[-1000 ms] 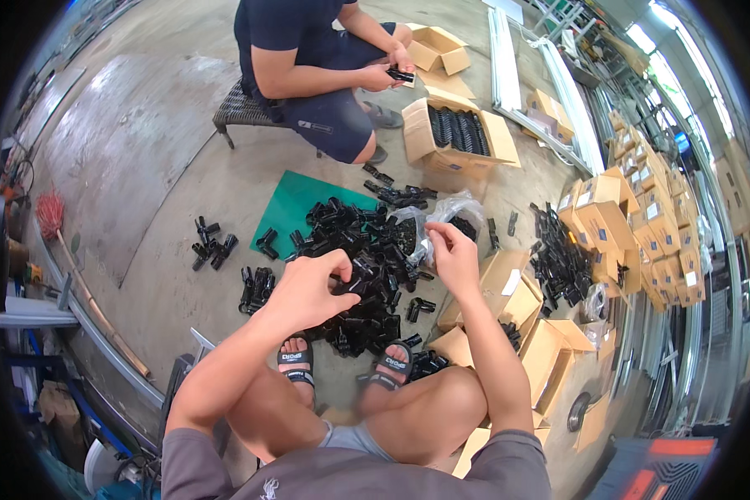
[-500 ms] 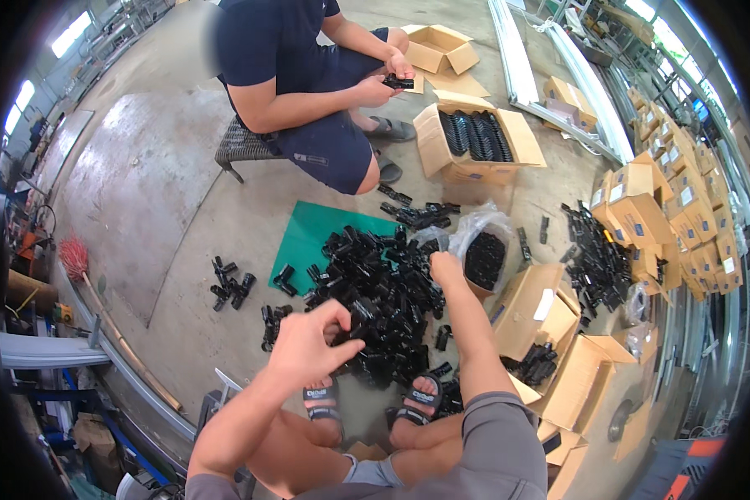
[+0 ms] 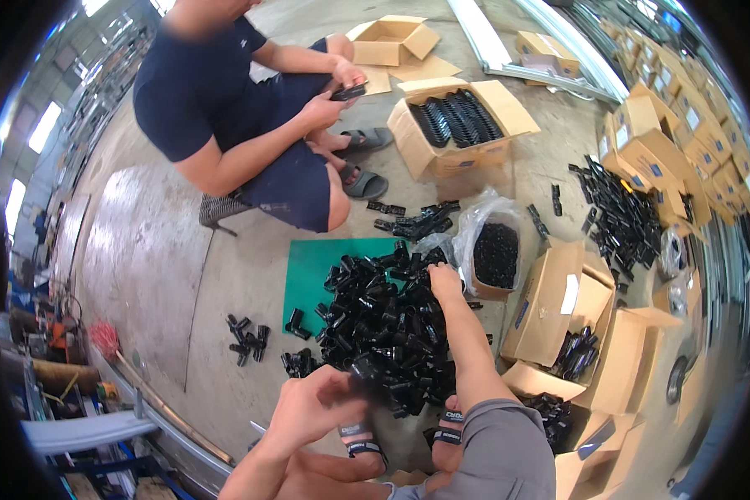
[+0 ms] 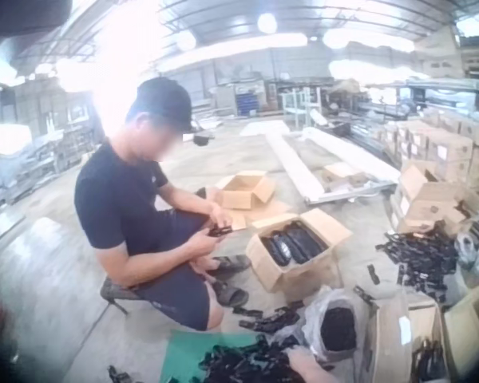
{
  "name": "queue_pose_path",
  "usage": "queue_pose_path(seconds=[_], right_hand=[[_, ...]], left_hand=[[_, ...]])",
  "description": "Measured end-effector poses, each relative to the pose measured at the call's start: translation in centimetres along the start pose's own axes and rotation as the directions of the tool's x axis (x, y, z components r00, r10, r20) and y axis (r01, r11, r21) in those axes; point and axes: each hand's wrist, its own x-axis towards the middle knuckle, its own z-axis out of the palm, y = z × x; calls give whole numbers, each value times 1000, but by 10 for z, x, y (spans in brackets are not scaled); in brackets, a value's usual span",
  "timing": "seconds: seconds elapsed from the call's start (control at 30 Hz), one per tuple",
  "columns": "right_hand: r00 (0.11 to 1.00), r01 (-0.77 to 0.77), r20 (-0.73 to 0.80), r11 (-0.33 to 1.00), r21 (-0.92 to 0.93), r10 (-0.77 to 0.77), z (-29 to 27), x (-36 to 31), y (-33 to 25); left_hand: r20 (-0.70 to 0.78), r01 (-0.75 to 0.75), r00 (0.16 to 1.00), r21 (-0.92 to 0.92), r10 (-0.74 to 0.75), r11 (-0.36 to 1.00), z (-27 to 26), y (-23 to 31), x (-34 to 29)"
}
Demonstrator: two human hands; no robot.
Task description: The person connects black plastic components together by hand and places the finished units into cardboard boxes.
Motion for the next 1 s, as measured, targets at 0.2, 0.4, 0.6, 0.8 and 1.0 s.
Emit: queue_pose_path(seconds=[0.2, 0.4, 0.6, 0.8, 1.0], right_hand=[[995, -1, 95, 991, -135, 14, 14, 8, -18], [991, -131, 33, 989, -67, 133, 2, -2, -6], [978, -205, 26, 952, 228, 205, -36, -1, -7], [985, -118, -79, 939, 324, 151, -119, 0, 14], [1000, -1, 8, 412, 911, -15, -262, -75, -87]], left_hand=[[-119, -6, 993, -123, -9, 992, 1, -17, -6], [-139, -56, 990, -160, 34, 985, 7, -20, -5], [-167, -79, 985, -207, 45, 975, -1, -15, -14], [-143, -142, 984, -275, 105, 951, 1, -10, -15], [-182, -212, 975, -604, 125, 768, 3, 2, -20]])
